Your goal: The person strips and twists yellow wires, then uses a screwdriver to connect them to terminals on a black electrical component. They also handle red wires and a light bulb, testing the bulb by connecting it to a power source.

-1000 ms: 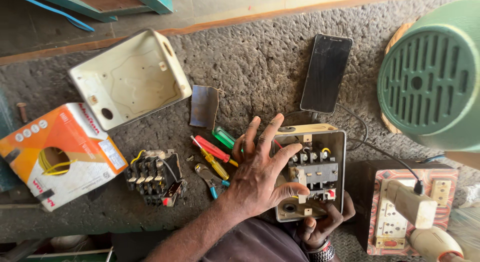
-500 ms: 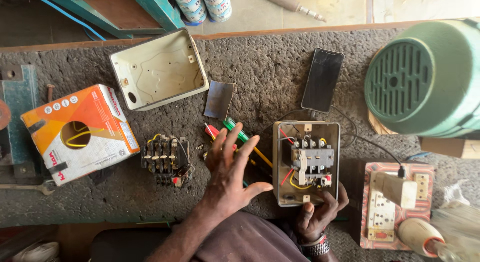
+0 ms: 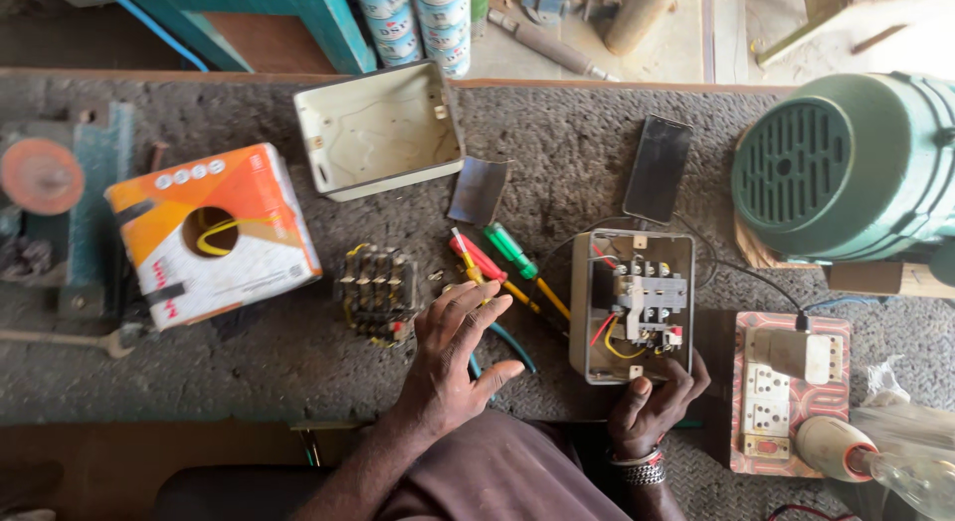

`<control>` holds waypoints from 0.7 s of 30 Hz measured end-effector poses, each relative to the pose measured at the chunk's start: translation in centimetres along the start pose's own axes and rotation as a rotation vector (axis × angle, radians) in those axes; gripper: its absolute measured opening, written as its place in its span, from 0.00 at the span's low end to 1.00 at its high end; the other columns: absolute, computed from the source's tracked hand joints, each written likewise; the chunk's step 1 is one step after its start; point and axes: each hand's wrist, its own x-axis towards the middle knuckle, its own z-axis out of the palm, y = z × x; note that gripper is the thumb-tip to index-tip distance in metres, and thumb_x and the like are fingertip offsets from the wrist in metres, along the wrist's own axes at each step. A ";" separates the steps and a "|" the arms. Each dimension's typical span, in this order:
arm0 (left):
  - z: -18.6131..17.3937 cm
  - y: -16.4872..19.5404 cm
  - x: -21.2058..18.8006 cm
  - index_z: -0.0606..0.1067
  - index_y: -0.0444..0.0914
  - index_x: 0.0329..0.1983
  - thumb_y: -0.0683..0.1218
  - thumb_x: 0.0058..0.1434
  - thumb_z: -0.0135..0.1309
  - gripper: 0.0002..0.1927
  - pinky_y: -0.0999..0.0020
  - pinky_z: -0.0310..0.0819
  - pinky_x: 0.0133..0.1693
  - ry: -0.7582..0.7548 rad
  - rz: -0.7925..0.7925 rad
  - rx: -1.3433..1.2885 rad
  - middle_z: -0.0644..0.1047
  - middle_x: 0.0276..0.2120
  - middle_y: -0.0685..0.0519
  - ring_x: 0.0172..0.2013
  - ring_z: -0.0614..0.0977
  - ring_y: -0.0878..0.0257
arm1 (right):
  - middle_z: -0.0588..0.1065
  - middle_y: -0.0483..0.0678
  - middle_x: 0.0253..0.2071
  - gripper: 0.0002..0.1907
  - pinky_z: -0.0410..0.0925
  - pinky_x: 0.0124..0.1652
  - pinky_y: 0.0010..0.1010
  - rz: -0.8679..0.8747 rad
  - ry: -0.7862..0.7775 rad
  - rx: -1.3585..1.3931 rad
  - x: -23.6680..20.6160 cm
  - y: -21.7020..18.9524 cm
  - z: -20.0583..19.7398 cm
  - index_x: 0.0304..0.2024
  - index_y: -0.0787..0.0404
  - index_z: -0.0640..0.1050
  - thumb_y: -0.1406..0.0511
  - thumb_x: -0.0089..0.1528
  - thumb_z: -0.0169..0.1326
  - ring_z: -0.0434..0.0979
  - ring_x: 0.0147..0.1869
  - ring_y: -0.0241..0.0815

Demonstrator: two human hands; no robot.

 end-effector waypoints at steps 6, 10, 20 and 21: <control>-3.2 -1.3 -2.9 0.73 0.38 0.61 0.44 0.63 0.63 0.24 0.54 0.70 0.61 0.265 -0.007 0.025 0.76 0.58 0.47 0.60 0.78 0.50 | 0.62 0.66 0.62 0.30 0.63 0.63 0.51 -0.028 0.025 0.044 -0.2 -0.8 0.1 0.56 0.65 0.68 0.44 0.75 0.40 0.65 0.67 0.62; -6.7 -3.5 -4.7 0.73 0.37 0.59 0.39 0.62 0.62 0.22 0.57 0.76 0.56 0.500 -0.045 0.132 0.77 0.54 0.46 0.56 0.79 0.50 | 0.60 0.66 0.61 0.31 0.66 0.59 0.47 -0.062 0.078 0.194 -0.3 -1.8 0.9 0.54 0.68 0.69 0.44 0.76 0.42 0.65 0.63 0.59; -13.2 -9.9 -5.4 0.71 0.39 0.63 0.42 0.60 0.62 0.27 0.65 0.81 0.43 0.212 -0.330 -0.093 0.75 0.59 0.45 0.42 0.83 0.58 | 0.63 0.59 0.60 0.29 0.59 0.67 0.50 -0.125 0.183 -0.070 -2.4 -1.6 2.3 0.54 0.65 0.68 0.45 0.80 0.39 0.63 0.67 0.53; -13.6 -10.4 -5.1 0.67 0.36 0.65 0.43 0.57 0.64 0.33 0.61 0.78 0.48 0.167 -0.261 -0.062 0.73 0.60 0.42 0.48 0.79 0.52 | 0.63 0.59 0.60 0.29 0.59 0.66 0.49 -0.120 0.223 -0.096 -2.5 -1.7 2.5 0.54 0.65 0.67 0.45 0.79 0.40 0.62 0.67 0.53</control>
